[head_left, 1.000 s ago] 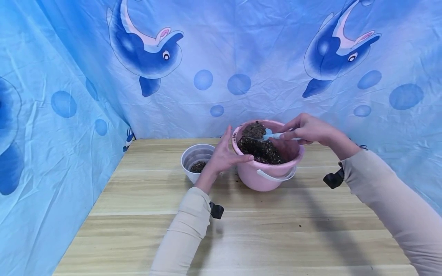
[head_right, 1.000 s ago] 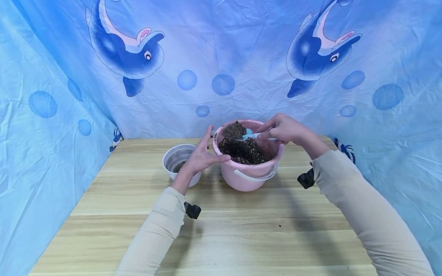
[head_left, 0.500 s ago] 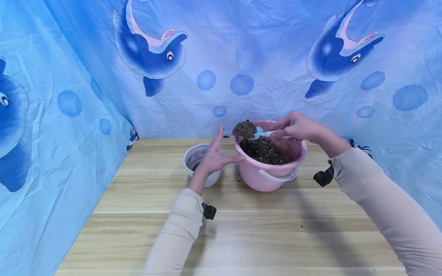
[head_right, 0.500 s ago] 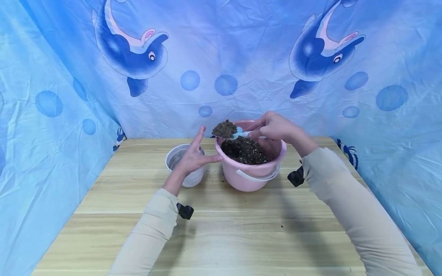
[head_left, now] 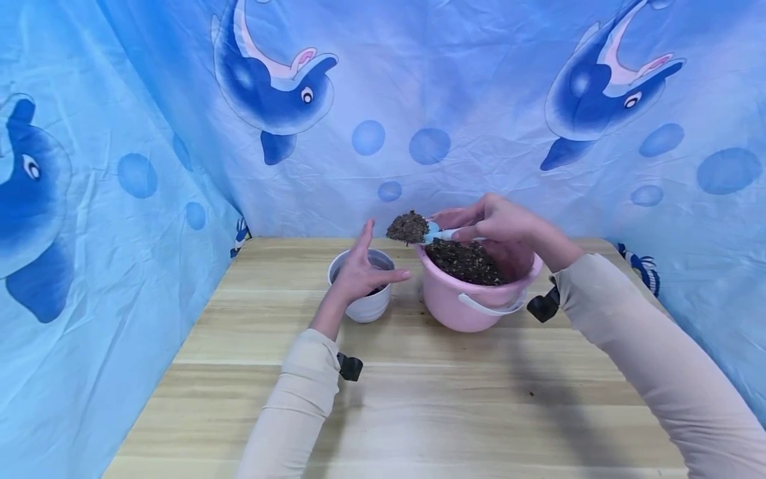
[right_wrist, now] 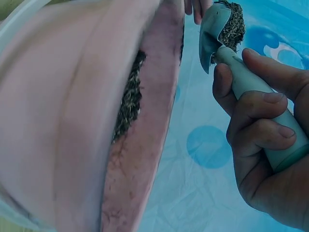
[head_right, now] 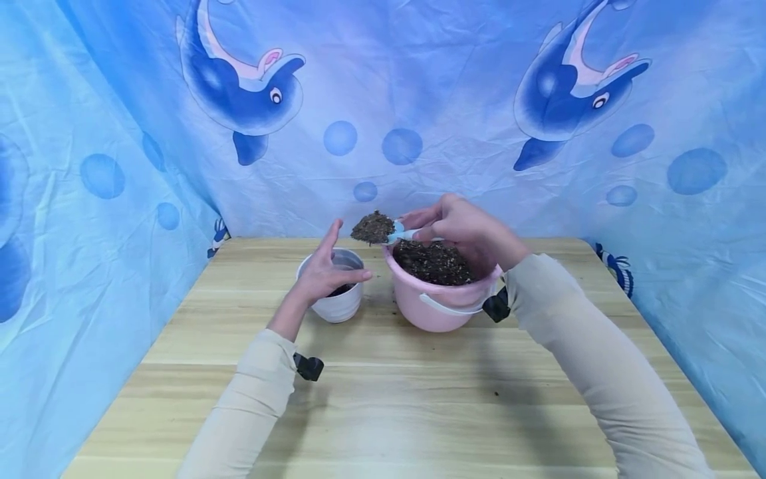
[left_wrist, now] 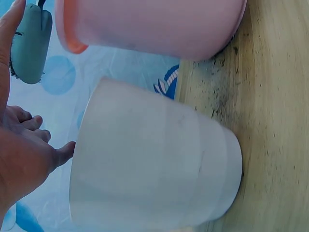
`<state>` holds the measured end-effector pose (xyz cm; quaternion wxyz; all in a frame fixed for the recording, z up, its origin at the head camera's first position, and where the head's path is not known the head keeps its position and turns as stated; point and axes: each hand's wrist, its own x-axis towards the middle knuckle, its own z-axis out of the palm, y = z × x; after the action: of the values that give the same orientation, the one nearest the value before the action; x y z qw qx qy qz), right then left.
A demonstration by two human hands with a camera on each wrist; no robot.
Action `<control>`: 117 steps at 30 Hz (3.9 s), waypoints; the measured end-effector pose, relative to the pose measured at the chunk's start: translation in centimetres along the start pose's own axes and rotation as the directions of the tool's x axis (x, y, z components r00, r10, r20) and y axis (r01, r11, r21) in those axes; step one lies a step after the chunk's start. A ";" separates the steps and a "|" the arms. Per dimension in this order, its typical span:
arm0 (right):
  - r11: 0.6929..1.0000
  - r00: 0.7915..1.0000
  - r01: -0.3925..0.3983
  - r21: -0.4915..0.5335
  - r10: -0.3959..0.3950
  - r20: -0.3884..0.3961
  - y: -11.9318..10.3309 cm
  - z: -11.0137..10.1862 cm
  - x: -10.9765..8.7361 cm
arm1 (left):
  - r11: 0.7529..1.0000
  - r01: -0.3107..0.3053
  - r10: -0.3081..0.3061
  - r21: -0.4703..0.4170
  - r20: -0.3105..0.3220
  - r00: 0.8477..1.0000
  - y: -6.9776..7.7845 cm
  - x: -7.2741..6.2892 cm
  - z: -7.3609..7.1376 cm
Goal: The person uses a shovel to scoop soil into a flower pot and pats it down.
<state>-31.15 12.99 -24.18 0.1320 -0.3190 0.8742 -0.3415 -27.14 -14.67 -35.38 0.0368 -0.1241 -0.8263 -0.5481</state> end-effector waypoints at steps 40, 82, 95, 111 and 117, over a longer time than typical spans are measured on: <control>0.997 0.993 -0.070 0.016 0.068 0.093 -2.1 4.2 3.9 | 0.985 0.065 -0.053 0.162 -0.076 0.996 -4.4 -3.2 -4.1; 0.979 0.958 -0.198 -0.051 0.204 0.203 -3.9 4.3 6.0 | 0.988 0.136 -0.123 0.075 -0.157 0.980 -7.4 -3.7 -2.8; 0.975 0.945 -0.207 -0.078 0.220 0.243 -4.3 4.1 6.6 | 0.989 0.139 -0.129 0.058 -0.157 0.979 -7.5 -3.6 -2.8; 0.967 0.929 -0.222 -0.127 0.250 0.275 -4.5 4.2 7.1 | 0.989 0.143 -0.135 0.048 -0.144 0.980 -7.8 -3.9 -3.0; 0.966 0.923 -0.227 -0.125 0.255 0.289 -4.5 4.0 7.3 | 0.990 0.134 -0.126 0.045 -0.147 0.981 -7.7 -3.9 -3.0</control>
<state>-32.82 3.64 -24.13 0.2906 -0.2632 0.8906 -0.2303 -25.50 -20.91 -41.91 0.0636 -0.0289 -0.8425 -0.5341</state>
